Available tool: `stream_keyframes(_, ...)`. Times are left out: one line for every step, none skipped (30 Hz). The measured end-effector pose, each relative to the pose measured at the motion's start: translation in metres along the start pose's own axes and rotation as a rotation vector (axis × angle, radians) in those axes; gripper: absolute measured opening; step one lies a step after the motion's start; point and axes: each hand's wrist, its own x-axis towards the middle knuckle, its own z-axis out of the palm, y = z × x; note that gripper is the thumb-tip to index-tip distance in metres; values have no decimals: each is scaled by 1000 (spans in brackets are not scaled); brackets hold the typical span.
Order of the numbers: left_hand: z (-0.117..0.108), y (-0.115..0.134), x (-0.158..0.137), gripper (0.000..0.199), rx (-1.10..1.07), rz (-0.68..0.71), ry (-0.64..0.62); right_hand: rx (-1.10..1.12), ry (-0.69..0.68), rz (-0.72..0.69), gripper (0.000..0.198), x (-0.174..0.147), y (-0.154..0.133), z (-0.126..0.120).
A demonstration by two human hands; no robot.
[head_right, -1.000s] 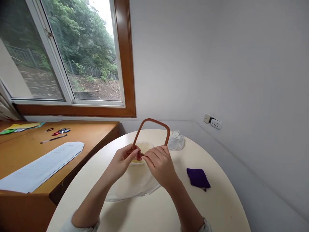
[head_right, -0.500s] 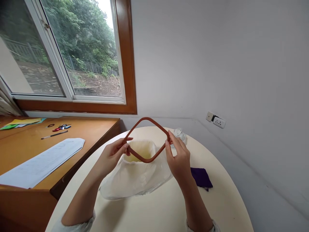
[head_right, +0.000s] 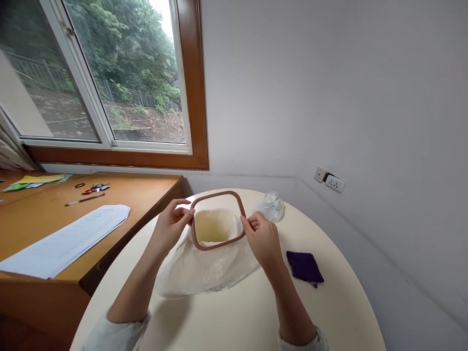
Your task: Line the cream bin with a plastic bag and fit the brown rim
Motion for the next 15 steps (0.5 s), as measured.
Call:
stream_keyframes(0,-1,1,27,15,-8,-8,-14,-26,12,32,0,2,2)
stream_keyframes(-1,-2,1,28,35,-14,-12,-31,-45,17,33,1,4,4)
stream_keyframes(-2,-3,2,29,56,-20,-13,-49,-57,16,33,1,6,6)
stream_keyframes(-3,-4,2,31,80,-27,-16,-66,-63,11,33,1,8,8)
stream_keyframes(-3,-5,3,33,104,-34,-19,-77,-66,3,34,1,9,10)
stream_keyframes(-4,-6,3,36,127,-41,-25,-84,-67,-5,34,1,11,12)
stream_keyframes(-5,-7,4,39,152,-49,-35,-85,-72,-11,34,1,12,14)
stream_keyframes(-5,-7,4,42,181,-58,-50,-84,-80,-15,35,1,12,15)
stream_keyframes(-6,-8,4,44,215,-69,-65,-83,-88,-18,35,1,13,17)
stream_keyframes(-6,-8,4,45,256,-79,-79,-83,-96,-21,35,0,13,18)
stream_keyframes(-6,-8,4,47,299,-87,-90,-84,-101,-22,35,0,13,19)
stream_keyframes(-6,-8,4,48,341,-92,-98,-87,-104,-23,35,0,13,19)
stream_keyframes(-6,-8,3,48,378,-91,-102,-89,-104,-24,34,0,13,20)
stream_keyframes(-6,-8,3,47,409,-84,-104,-91,-103,-25,34,0,13,20)
stream_keyframes(-6,-8,3,46,434,-73,-103,-92,-102,-24,34,0,13,20)
